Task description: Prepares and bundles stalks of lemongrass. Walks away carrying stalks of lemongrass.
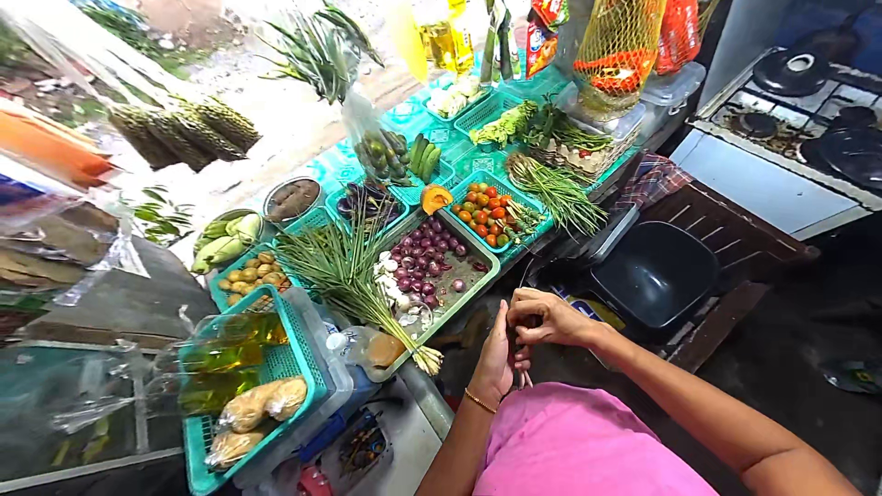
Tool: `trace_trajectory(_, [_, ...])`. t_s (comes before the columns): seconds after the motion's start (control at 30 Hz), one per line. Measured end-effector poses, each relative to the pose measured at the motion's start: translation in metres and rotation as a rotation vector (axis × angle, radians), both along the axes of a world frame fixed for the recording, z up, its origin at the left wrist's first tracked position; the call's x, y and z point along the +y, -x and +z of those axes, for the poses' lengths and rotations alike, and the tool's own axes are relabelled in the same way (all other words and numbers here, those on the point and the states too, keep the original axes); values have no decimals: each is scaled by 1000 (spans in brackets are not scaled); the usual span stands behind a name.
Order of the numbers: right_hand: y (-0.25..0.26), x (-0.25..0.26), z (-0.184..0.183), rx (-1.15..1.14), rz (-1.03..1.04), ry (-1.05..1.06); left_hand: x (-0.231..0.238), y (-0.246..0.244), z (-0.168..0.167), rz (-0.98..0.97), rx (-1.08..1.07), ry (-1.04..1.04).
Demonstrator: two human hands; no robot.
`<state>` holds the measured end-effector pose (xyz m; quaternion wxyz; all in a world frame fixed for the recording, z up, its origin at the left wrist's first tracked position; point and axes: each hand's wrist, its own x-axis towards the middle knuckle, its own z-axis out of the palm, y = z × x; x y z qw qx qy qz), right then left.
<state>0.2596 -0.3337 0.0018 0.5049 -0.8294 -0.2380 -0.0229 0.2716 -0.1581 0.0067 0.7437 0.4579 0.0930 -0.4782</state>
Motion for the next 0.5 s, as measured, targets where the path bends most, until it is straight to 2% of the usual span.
trace_trajectory(0.5, [-83, -1, -16, 93, 256, -123, -4, -48, -10, 261, 59, -27])
